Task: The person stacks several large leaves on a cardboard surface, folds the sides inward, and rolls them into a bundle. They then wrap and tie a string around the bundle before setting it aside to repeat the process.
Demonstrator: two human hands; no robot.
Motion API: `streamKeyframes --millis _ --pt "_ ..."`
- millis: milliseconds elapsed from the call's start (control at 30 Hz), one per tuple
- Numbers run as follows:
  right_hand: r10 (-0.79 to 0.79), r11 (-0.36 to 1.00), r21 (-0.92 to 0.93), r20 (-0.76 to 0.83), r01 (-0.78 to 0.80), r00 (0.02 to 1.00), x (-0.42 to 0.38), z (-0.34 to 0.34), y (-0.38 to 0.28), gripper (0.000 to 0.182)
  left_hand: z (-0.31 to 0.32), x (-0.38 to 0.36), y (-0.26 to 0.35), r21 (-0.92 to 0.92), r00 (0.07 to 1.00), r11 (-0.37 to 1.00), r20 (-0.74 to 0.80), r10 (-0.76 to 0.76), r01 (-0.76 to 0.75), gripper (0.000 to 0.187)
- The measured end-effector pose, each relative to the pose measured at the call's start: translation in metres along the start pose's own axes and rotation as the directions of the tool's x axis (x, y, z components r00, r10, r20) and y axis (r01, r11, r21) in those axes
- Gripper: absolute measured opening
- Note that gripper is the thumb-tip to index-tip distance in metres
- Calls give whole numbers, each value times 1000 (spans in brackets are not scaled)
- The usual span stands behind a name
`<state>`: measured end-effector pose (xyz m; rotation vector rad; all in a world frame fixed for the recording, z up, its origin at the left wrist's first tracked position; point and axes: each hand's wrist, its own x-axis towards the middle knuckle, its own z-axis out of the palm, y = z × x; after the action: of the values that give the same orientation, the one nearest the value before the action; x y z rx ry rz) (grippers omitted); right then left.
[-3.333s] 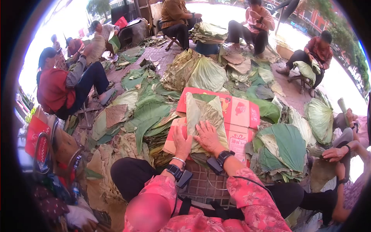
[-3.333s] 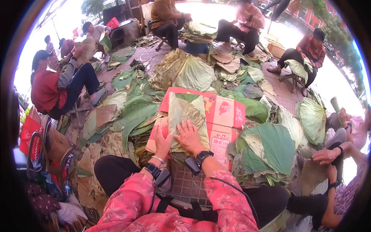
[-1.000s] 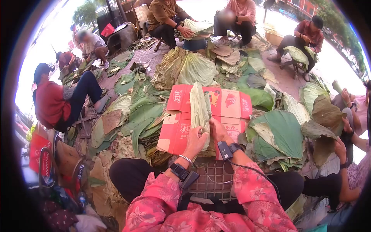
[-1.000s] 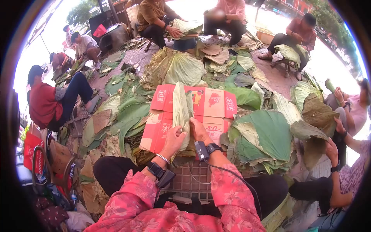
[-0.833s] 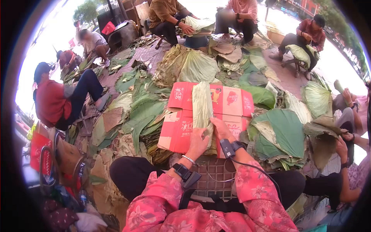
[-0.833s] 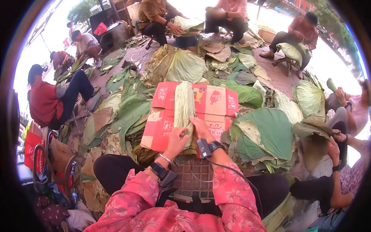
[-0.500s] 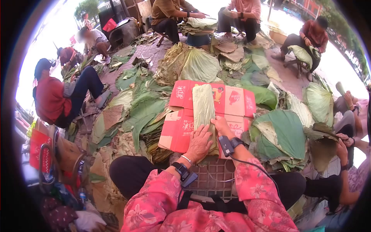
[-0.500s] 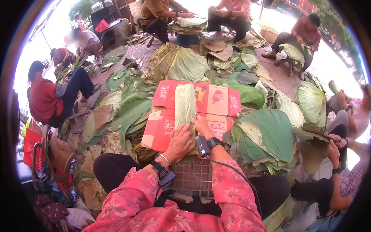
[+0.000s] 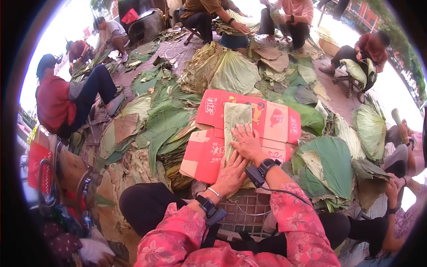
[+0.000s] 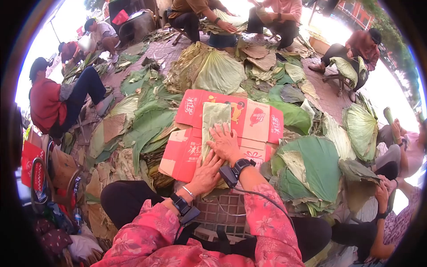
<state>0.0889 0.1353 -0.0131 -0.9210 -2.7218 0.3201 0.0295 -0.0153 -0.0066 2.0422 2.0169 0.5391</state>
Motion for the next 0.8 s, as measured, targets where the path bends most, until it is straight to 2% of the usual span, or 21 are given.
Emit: streamKeyframes --millis 67,300,433,467,533,600,633,667,733,800 --pt "51 998 -40 78 -48 996 1 11 -1 55 -1 -3 -1 -9 1000 1000 23 -18 18 57" --pt "26 998 54 15 -27 1000 -2 18 8 53 0 -1 -3 -13 999 1000 49 5 -4 59" --pt "-3 969 243 -130 35 992 -33 -2 -2 44 8 -2 -4 -35 1000 999 -20 7 -7 55" --pt "-49 956 250 -386 156 921 -46 0 -8 32 9 0 -5 -23 999 1000 -50 14 -15 55" --pt "-105 873 414 -359 258 928 -84 -28 -27 18 13 -2 -10 14 999 1000 -49 16 -15 51" --pt "-304 811 409 -316 418 899 -128 -39 -44 13 18 -2 -16 60 998 997 -45 52 -49 50" --pt "-450 789 392 -155 472 880 -154 -39 -48 13 16 -2 -12 -21 996 1000 -82 19 -21 48" --pt "-575 758 385 15 526 818 -180 -37 -48 13 15 -2 -11 -30 997 999 -72 12 -14 48" --pt "-589 782 400 220 479 778 -235 -13 -41 13 13 -1 -11 -50 999 999 -53 3 -6 48" --pt "-473 879 149 379 452 795 -274 28 -10 22 13 2 -13 -108 998 994 -60 -19 13 42"
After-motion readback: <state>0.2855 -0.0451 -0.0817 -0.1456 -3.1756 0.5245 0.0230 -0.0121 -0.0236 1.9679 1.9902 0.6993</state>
